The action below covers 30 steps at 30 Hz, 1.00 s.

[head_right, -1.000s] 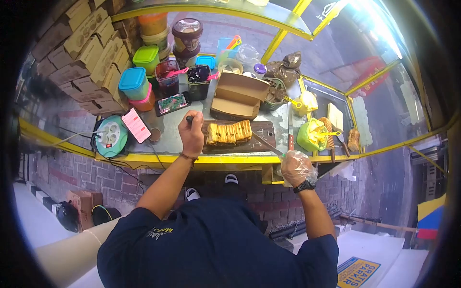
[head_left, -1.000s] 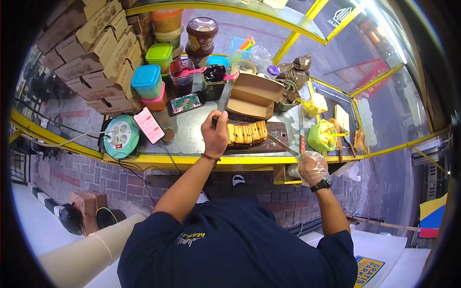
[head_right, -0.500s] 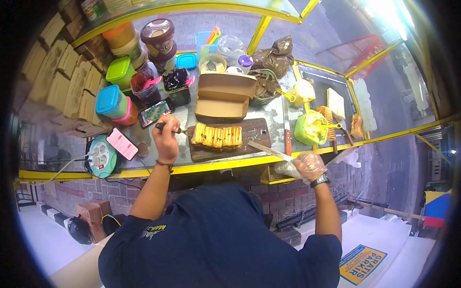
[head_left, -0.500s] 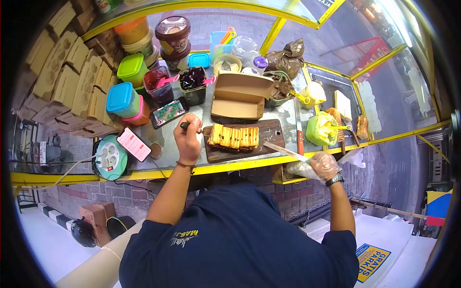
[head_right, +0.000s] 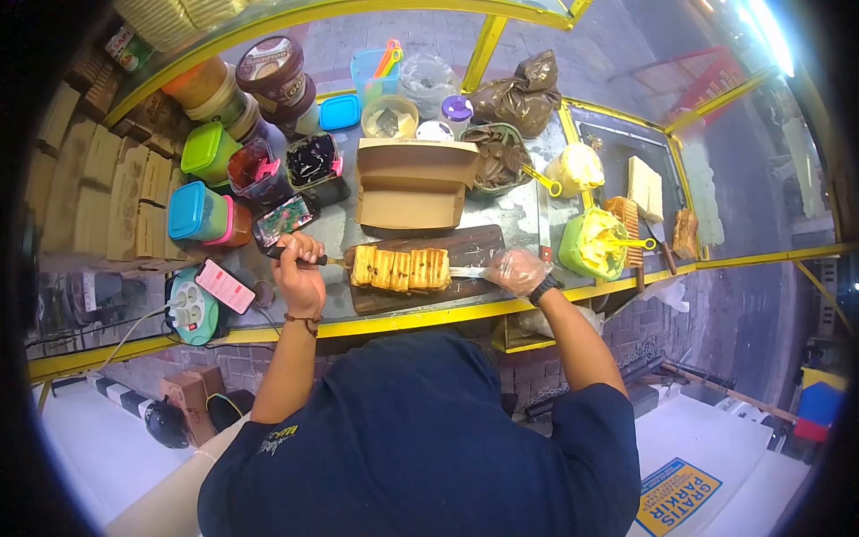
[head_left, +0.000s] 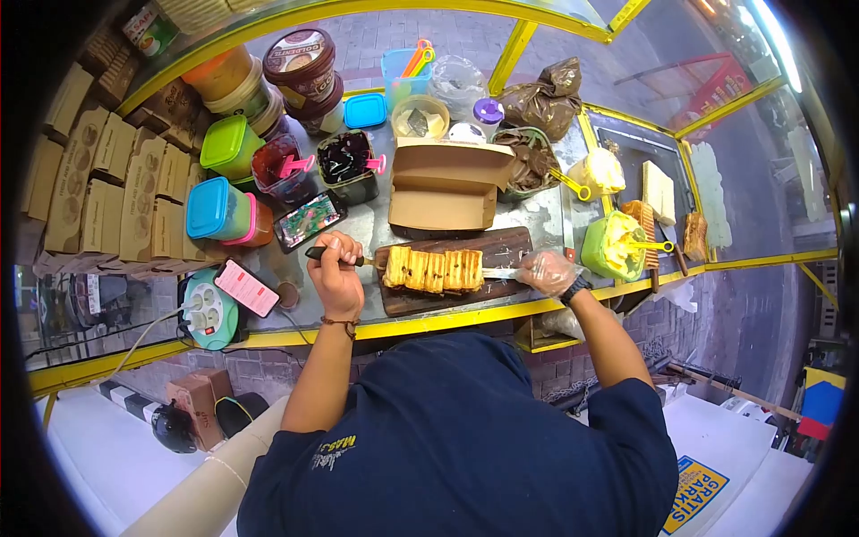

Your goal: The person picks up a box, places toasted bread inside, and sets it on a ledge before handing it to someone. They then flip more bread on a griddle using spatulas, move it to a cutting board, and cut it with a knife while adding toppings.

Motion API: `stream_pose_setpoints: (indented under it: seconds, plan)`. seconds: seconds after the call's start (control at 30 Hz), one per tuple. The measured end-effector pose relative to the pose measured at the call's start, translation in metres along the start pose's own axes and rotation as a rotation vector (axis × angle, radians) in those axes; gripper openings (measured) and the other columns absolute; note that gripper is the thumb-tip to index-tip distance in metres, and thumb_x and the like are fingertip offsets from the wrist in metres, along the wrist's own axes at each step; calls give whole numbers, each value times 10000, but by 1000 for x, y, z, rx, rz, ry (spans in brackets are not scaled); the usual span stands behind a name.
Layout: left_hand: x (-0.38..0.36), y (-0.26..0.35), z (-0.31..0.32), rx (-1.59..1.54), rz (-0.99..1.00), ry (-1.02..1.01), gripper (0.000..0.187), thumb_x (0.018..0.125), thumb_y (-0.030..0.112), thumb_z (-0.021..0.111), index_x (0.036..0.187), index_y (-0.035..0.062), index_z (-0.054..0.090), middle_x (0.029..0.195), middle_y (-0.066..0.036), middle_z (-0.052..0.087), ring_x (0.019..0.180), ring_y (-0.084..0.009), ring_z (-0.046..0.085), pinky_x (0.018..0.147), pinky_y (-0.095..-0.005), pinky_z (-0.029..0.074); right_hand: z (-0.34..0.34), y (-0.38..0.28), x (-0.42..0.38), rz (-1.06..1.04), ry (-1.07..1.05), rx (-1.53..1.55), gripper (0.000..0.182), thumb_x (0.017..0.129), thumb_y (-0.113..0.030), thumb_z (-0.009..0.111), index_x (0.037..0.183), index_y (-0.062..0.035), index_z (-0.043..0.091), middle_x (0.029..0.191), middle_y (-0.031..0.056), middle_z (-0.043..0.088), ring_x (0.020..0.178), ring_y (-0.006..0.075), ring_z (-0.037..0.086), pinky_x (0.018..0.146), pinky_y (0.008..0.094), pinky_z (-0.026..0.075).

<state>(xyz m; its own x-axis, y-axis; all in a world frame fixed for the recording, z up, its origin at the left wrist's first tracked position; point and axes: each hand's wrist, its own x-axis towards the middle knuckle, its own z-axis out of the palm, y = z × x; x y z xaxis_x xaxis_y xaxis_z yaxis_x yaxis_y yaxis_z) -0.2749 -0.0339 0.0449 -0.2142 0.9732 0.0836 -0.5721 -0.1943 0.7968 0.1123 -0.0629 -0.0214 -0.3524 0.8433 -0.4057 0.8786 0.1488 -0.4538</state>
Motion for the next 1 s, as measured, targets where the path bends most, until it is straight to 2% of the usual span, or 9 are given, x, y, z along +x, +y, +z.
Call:
stream_pose_setpoints:
  seconds: [0.1, 0.2, 0.23, 0.37, 0.47, 0.6, 0.77, 0.93, 1.0]
  plan:
    - [-3, -2, -2, 6, 14, 15, 241, 928, 97, 495, 718, 78, 381, 691, -19, 380, 668, -124, 348, 668, -314, 349, -3, -18, 18, 0, -66, 7, 502, 907, -513, 531, 985, -54, 720, 941, 162, 714, 915, 361, 668, 843, 453, 512]
    - [-4, -4, -1, 15, 28, 47, 240, 927, 94, 500, 716, 80, 388, 690, -13, 381, 665, -117, 345, 661, -308, 347, -22, -51, 20, 184, -219, 294, 623, 925, -613, 490, 951, -28, 703, 831, 180, 688, 793, 340, 662, 774, 437, 511]
    - [-5, -4, 0, 17, 31, 61, 239, 928, 93, 502, 716, 81, 392, 690, -10, 382, 664, -114, 344, 659, -306, 347, -28, -64, 18, 108, -194, 359, 768, 896, -728, 452, 842, 2, 686, 694, 187, 627, 664, 319, 613, 680, 435, 489]
    - [-2, -6, 1, -8, 15, 103, 216, 930, 90, 506, 736, 81, 409, 691, 0, 387, 657, -102, 354, 652, -294, 347, 14, -53, 37, 88, -119, 223, 869, 834, -806, 455, 594, 11, 626, 540, 188, 547, 542, 305, 539, 582, 472, 434]
    - [-1, -5, -1, -45, -12, 104, 188, 928, 75, 504, 759, 80, 421, 686, 4, 390, 641, -98, 361, 641, -289, 347, 5, -76, 37, 179, -200, 186, 863, 841, -792, 463, 589, 16, 632, 544, 196, 561, 521, 308, 531, 562, 476, 422]
    - [-1, -5, -1, -99, -6, 98, 162, 922, 63, 523, 775, 76, 457, 668, 5, 400, 623, -98, 359, 616, -286, 344, 12, -77, 32, 81, -88, 383, 799, 895, -714, 470, 641, 18, 667, 575, 181, 609, 565, 291, 576, 635, 445, 461]
    - [1, 7, 24, -100, -18, 99, 177, 924, 72, 545, 754, 70, 493, 668, 19, 424, 630, -85, 374, 615, -263, 340, 18, -53, 32, 134, -28, 520, 793, 866, -723, 514, 808, 45, 702, 686, 195, 671, 616, 270, 632, 669, 428, 489]
    - [33, 10, 66, 13, 87, -20, 193, 937, 50, 518, 751, 72, 474, 687, 11, 424, 653, -99, 388, 642, -274, 358, -46, -44, 28, 277, 45, 714, 644, 878, -642, 625, 701, -22, 639, 615, 80, 602, 567, 147, 580, 563, 335, 484]
    - [49, 4, 82, -14, 114, -49, 193, 935, 63, 523, 748, 63, 475, 675, 10, 435, 655, -90, 407, 635, -260, 358, -56, -22, 46, 262, 134, 787, 683, 880, -653, 608, 683, 0, 621, 590, 86, 585, 547, 157, 545, 548, 336, 464]
